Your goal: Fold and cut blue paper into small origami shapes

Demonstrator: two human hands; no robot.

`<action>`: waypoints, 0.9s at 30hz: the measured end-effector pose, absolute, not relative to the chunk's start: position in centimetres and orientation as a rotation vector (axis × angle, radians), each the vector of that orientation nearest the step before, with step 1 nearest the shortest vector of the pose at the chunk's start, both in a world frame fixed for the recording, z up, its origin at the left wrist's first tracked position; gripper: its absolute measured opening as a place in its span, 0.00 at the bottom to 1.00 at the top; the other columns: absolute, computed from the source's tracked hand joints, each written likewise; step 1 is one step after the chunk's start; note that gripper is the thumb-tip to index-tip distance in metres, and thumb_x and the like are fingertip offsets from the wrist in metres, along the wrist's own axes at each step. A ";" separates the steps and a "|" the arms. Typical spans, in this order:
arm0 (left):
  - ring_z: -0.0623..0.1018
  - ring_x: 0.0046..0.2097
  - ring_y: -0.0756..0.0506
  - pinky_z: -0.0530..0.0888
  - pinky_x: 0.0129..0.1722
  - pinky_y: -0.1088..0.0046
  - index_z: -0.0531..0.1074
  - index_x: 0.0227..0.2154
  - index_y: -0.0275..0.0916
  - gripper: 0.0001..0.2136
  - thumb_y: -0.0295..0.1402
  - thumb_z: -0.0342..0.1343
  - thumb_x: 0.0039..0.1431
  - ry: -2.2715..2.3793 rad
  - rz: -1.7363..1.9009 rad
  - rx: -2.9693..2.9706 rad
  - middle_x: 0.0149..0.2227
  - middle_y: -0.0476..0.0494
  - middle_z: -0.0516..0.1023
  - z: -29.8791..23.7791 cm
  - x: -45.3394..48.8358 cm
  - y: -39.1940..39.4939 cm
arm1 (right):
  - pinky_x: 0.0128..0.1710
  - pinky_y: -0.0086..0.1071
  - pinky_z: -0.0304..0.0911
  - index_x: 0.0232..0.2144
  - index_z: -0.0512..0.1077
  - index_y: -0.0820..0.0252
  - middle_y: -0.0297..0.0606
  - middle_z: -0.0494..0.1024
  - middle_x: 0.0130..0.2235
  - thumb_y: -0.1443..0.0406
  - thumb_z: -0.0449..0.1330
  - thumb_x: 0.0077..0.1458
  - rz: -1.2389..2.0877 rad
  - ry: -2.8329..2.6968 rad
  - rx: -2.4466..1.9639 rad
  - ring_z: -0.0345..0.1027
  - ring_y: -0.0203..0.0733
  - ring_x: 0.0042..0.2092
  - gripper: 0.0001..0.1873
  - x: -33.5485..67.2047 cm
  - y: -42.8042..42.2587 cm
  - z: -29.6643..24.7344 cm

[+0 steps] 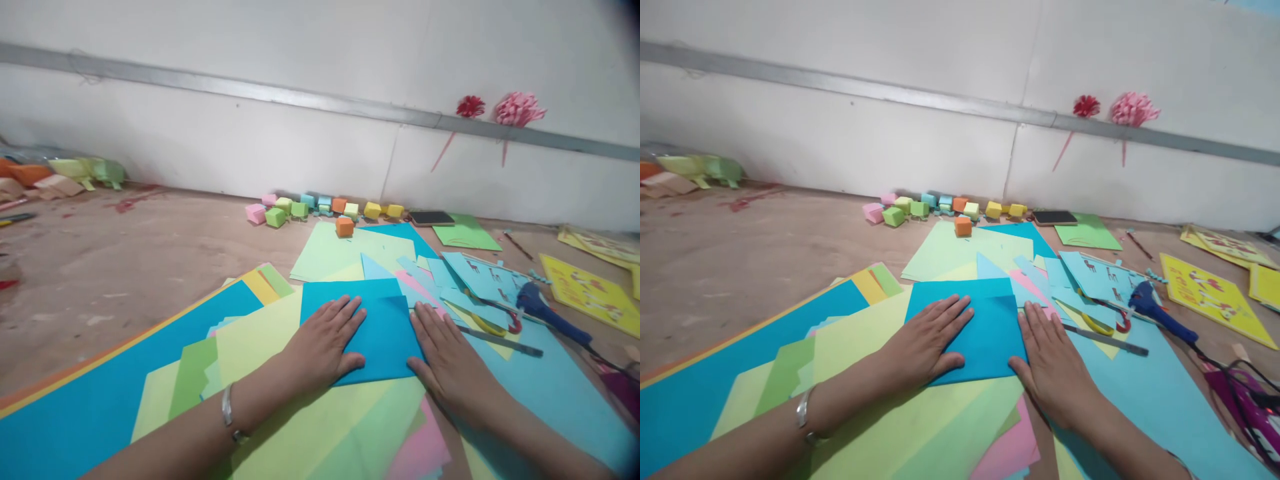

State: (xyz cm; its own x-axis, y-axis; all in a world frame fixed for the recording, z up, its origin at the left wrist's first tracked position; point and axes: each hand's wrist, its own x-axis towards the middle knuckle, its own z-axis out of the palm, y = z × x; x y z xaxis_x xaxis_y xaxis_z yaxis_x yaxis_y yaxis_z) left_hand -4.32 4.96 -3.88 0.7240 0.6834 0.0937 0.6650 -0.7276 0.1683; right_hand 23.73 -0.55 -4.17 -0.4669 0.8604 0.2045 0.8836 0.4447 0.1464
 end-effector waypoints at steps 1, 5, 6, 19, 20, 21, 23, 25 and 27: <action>0.54 0.68 0.37 0.54 0.64 0.56 0.53 0.66 0.41 0.36 0.59 0.35 0.62 1.096 0.211 2.788 0.69 0.40 0.50 -3.8 -4.4 5.0 | 0.64 0.55 0.49 0.69 0.33 0.63 0.52 0.45 0.69 0.57 0.48 0.65 -0.428 -2.548 -1.544 0.38 0.54 0.69 0.40 23.6 -0.8 -3.9; 0.54 0.68 0.37 0.54 0.64 0.56 0.53 0.66 0.40 0.39 0.61 0.35 0.61 1.095 0.202 2.766 0.69 0.39 0.51 -3.9 -4.4 5.0 | 0.63 0.56 0.49 0.69 0.37 0.70 0.58 0.48 0.68 0.70 0.51 0.61 -0.550 -2.533 -1.336 0.37 0.57 0.69 0.39 20.5 -2.7 -2.7; 0.54 0.68 0.37 0.54 0.64 0.56 0.54 0.66 0.39 0.38 0.61 0.35 0.61 1.096 0.224 2.775 0.69 0.39 0.51 -4.0 -4.4 5.0 | 0.63 0.54 0.51 0.68 0.40 0.72 0.58 0.50 0.68 0.68 0.52 0.60 -0.488 -2.598 -1.234 0.38 0.57 0.69 0.39 19.5 -3.3 -2.5; 0.54 0.68 0.37 0.53 0.65 0.58 0.53 0.66 0.41 0.39 0.61 0.34 0.61 1.058 0.198 2.781 0.69 0.39 0.51 -3.7 -4.4 5.3 | 0.55 0.53 0.63 0.69 0.36 0.71 0.57 0.55 0.66 0.56 0.55 0.59 -0.439 -2.585 -1.495 0.53 0.60 0.65 0.47 22.8 -7.9 -3.9; 0.54 0.68 0.37 0.53 0.65 0.58 0.53 0.66 0.41 0.38 0.61 0.34 0.61 1.055 0.221 2.787 0.69 0.39 0.51 -3.8 -4.4 5.3 | 0.56 0.53 0.62 0.69 0.38 0.72 0.57 0.54 0.66 0.58 0.56 0.59 -0.443 -2.586 -1.468 0.51 0.60 0.66 0.46 22.2 -7.8 -3.6; 0.54 0.68 0.37 0.53 0.65 0.57 0.53 0.66 0.41 0.38 0.60 0.34 0.61 1.053 0.242 2.795 0.69 0.39 0.51 -4.0 -4.5 5.2 | 0.57 0.52 0.61 0.68 0.39 0.72 0.57 0.54 0.66 0.60 0.56 0.58 -0.432 -2.594 -1.427 0.48 0.59 0.67 0.45 21.4 -7.6 -3.3; 0.54 0.68 0.37 0.53 0.65 0.57 0.53 0.66 0.40 0.38 0.60 0.34 0.62 1.056 0.280 2.813 0.69 0.38 0.51 -4.4 -4.5 5.2 | 0.60 0.50 0.59 0.68 0.44 0.72 0.56 0.52 0.67 0.63 0.57 0.57 -0.335 -2.656 -1.315 0.44 0.57 0.68 0.43 19.5 -6.9 -2.9; 0.54 0.68 0.37 0.54 0.64 0.57 0.54 0.66 0.40 0.37 0.60 0.33 0.62 1.065 0.306 2.829 0.69 0.38 0.52 -4.6 -4.5 5.1 | 0.61 0.48 0.58 0.68 0.46 0.71 0.55 0.51 0.67 0.60 0.58 0.57 -0.178 -2.738 -1.242 0.43 0.55 0.68 0.42 18.0 -6.3 -3.0; 0.54 0.68 0.37 0.54 0.64 0.57 0.54 0.66 0.40 0.37 0.60 0.33 0.62 1.076 0.317 2.832 0.68 0.38 0.52 -4.7 -4.4 5.0 | 0.61 0.48 0.57 0.68 0.45 0.69 0.54 0.49 0.68 0.57 0.59 0.56 -0.059 -2.780 -1.252 0.42 0.54 0.69 0.45 17.6 -6.0 -3.4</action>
State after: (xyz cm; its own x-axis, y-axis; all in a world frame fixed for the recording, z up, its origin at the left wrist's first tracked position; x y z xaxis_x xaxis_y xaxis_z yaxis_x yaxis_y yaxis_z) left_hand -4.41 4.99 -4.67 0.7293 0.6654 0.1591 0.6455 -0.7463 0.1623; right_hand 17.55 -5.97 -3.40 -0.6592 0.7454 0.0995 0.7489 0.6626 -0.0024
